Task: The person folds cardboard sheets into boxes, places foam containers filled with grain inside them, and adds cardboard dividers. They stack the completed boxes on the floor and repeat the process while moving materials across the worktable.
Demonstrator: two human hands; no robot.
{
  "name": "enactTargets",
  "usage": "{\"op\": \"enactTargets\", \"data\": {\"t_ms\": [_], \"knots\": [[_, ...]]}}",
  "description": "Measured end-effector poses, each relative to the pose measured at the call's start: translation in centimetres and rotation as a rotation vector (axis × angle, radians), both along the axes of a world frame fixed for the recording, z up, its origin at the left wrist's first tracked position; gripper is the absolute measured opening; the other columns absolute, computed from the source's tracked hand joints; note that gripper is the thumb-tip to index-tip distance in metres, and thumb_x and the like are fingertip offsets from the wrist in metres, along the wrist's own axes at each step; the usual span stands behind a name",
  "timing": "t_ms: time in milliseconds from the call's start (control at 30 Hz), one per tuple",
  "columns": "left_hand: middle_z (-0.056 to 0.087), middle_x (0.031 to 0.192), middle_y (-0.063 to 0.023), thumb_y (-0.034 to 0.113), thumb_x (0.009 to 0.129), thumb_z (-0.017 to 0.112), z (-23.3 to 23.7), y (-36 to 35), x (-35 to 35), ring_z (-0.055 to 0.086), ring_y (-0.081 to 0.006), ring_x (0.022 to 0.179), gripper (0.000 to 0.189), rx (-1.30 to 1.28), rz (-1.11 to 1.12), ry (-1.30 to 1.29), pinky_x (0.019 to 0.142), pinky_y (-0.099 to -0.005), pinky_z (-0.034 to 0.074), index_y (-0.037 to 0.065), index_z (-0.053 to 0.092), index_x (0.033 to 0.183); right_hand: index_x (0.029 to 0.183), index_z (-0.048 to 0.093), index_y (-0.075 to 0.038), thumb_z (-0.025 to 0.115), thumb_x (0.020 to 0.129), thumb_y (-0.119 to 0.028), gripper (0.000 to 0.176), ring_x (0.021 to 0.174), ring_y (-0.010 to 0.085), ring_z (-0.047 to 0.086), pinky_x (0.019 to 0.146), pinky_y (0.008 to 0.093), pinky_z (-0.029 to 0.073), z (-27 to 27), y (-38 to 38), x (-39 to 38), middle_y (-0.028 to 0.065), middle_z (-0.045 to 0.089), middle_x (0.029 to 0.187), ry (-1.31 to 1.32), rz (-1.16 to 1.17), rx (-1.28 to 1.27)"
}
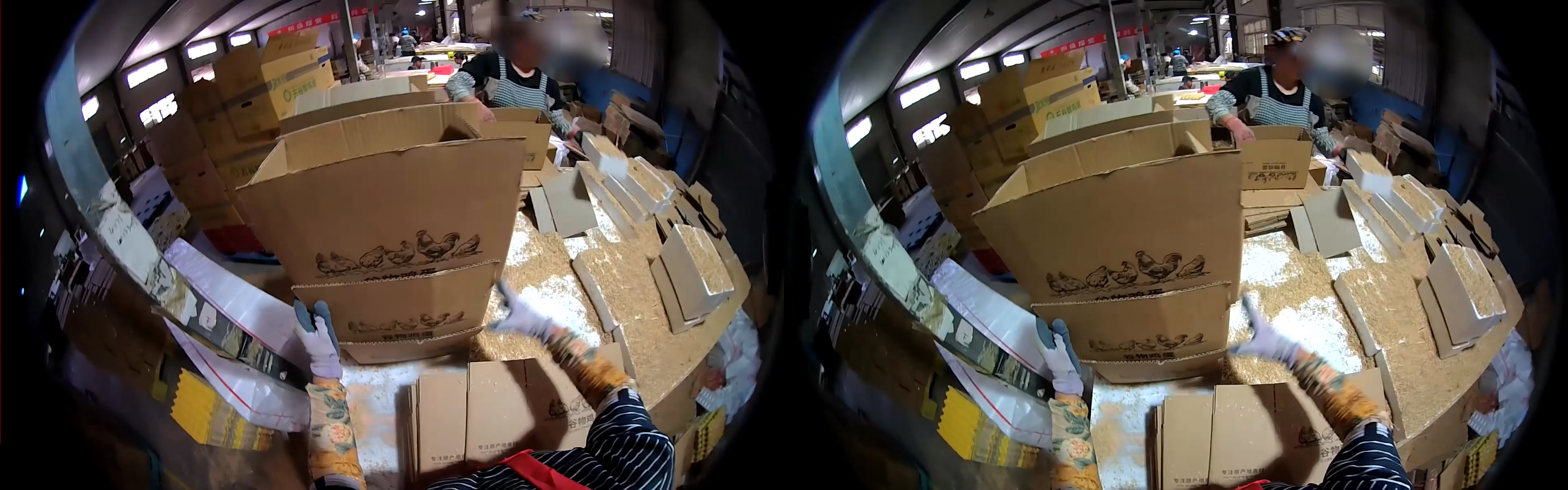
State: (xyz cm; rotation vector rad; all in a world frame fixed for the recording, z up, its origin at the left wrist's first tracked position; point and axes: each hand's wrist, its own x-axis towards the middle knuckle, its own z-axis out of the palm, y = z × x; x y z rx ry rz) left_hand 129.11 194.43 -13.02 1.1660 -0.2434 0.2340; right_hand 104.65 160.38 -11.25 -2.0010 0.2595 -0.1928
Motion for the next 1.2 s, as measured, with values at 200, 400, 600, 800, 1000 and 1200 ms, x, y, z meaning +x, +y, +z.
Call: {"op": "enactTargets", "data": {"t_ms": [200, 400, 600, 800, 1000, 1200], "knots": [[0.040, 0.152, -0.0133, 0.015, 0.101, 0.049, -1.1, 0.1, 2.7, 0.040, -0.0232, 0.136, 0.053, 0.192, 0.142, -0.069, 0.117, -0.0344, 0.030, -0.001, 0.033, 0.149, 0.155, 0.005, 0.003, 0.088, 0.069, -0.023, 0.122, 0.140, 0.0370, 0.038, 0.114, 0.0358, 0.035, -8.3, 8.4, 3.5, 0.0285, 0.033, 0.152, -0.121, -0.270, 0.126], [0.041, 0.152, -0.0094, 0.029, 0.103, 0.048, -0.9, -0.5, 7.5, 0.040, -0.0231, 0.137, 0.053, 0.029, 0.033, -0.134, 0.118, -0.0348, 0.028, 0.003, 0.039, 0.148, 0.157, 0.000, -0.004, 0.082, 0.074, -0.045, 0.123, 0.142, 0.0402, 0.032, 0.113, 0.0397, 0.036, -9.6, 9.0, 8.0, 0.0300, 0.028, 0.154, -0.008, -0.298, -0.218], [0.045, 0.150, -0.0061, 0.041, 0.103, 0.051, -2.1, 0.9, 10.1, 0.044, -0.0216, 0.132, 0.055, 0.166, -0.073, -0.150, 0.115, -0.0336, 0.032, 0.006, 0.044, 0.145, 0.157, 0.001, -0.007, 0.083, 0.075, -0.039, 0.120, 0.137, 0.0409, 0.041, 0.108, 0.0403, 0.041, -9.8, 6.9, 8.7, 0.0275, 0.030, 0.154, -0.048, -0.261, -0.184], [0.047, 0.145, -0.0074, 0.046, 0.101, 0.050, -2.6, 0.4, 14.1, 0.043, -0.0185, 0.130, 0.060, -0.551, -0.345, 0.362, 0.112, -0.0334, 0.032, 0.005, 0.044, 0.145, 0.157, 0.004, -0.004, 0.082, 0.077, -0.034, 0.116, 0.132, 0.0398, 0.046, 0.105, 0.0405, 0.044, -7.7, 5.4, 8.6, 0.0258, 0.034, 0.153, 0.089, -0.275, -0.084], [0.044, 0.149, -0.0114, 0.040, 0.100, 0.055, -2.7, -0.3, 7.1, 0.041, -0.0225, 0.135, 0.061, 0.289, -0.045, -0.116, 0.113, -0.0334, 0.033, 0.002, 0.041, 0.146, 0.156, 0.012, -0.002, 0.073, 0.081, -0.053, 0.109, 0.139, 0.0409, 0.038, 0.115, 0.0409, 0.032, -7.8, 5.3, 4.2, 0.0307, 0.033, 0.152, 0.021, -0.147, -0.243], [0.044, 0.148, -0.0108, 0.036, 0.101, 0.054, -18.2, 8.6, -18.6, 0.043, -0.0216, 0.133, 0.056, 0.464, -0.691, 0.644, 0.111, -0.0334, 0.036, 0.002, 0.043, 0.145, 0.151, 0.031, -0.004, 0.067, 0.070, -0.073, 0.113, 0.140, 0.0502, 0.030, 0.117, 0.0601, 0.019, 0.0, 7.2, -23.9, 0.0312, 0.035, 0.149, 0.020, 0.214, -0.704]]}}
